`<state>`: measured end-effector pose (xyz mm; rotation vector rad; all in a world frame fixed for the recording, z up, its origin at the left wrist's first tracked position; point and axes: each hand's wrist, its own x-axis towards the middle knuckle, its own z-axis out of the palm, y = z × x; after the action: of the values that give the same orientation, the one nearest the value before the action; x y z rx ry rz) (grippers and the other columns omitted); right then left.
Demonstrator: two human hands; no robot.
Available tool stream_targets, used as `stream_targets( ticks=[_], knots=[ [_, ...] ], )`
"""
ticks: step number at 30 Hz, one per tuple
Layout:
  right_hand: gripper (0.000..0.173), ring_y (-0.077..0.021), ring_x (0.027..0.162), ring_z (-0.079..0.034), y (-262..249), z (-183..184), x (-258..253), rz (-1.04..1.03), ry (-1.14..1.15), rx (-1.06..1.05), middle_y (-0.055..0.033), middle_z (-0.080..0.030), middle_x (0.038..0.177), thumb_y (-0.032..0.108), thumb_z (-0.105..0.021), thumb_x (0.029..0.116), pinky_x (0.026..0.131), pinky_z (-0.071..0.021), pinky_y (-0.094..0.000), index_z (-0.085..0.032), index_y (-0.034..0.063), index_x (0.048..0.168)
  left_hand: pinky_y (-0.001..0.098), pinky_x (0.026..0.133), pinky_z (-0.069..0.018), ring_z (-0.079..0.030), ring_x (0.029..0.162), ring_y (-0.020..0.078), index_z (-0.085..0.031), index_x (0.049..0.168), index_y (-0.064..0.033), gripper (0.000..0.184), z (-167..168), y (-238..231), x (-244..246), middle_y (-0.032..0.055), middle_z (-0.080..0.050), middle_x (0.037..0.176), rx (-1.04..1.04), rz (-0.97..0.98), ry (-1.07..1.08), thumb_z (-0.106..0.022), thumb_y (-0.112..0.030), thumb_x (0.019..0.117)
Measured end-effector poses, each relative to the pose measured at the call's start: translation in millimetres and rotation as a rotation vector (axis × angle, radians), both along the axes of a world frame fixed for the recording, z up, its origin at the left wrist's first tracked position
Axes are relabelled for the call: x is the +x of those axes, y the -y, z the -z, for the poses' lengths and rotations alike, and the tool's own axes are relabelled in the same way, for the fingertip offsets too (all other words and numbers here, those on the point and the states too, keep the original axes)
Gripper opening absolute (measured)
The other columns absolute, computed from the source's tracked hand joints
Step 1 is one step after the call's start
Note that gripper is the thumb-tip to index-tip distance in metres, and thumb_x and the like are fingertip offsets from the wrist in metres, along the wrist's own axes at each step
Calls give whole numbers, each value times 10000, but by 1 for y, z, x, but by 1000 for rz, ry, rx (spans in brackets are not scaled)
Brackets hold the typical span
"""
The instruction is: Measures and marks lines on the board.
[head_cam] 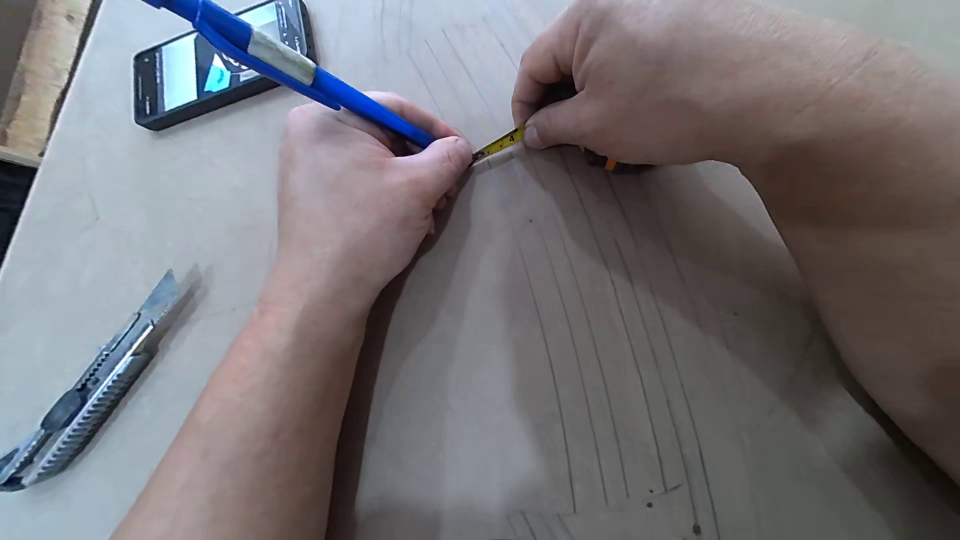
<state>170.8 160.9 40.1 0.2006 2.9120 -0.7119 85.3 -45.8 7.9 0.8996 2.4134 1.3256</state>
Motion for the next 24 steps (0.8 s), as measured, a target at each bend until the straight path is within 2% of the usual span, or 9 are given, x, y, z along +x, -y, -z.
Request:
stream_targets(
  ticks=[7, 15, 19, 24],
  knots=[
    [135, -32, 663, -620, 8, 0, 17, 7, 1, 6, 93, -676, 787, 316, -637, 1020, 567, -512, -298, -745, 277, 947, 207, 449, -537, -646, 538, 47, -750, 891, -169, 34, -1, 7, 13, -63, -702, 691, -17, 27, -15, -783, -175, 886],
    [136, -39, 716, -628, 18, 0, 37, 23, 4, 13, 95, -676, 804, 330, -632, 1022, 613, -512, -326, -742, 279, 962, 206, 439, -528, -639, 537, 50, -747, 905, -168, 35, -1, 16, 28, -63, -699, 700, -18, 48, 3, -778, -174, 888],
    [138, -38, 686, -625, 23, 0, 48, 32, 4, 21, 95, -676, 802, 332, -628, 1026, 580, -513, -309, -742, 280, 967, 210, 441, -532, -642, 537, 55, -749, 908, -166, 39, 0, 20, 35, -58, -701, 701, -7, 69, 3, -780, -170, 884],
    [137, -46, 739, -631, 30, 1, 60, 29, -1, 35, 89, -679, 828, 327, -619, 1029, 633, -512, -331, -738, 274, 985, 199, 446, -530, -643, 544, 42, -750, 907, -176, 28, -1, 27, 45, -71, -701, 705, -30, 88, -18, -772, -186, 892]
  ],
)
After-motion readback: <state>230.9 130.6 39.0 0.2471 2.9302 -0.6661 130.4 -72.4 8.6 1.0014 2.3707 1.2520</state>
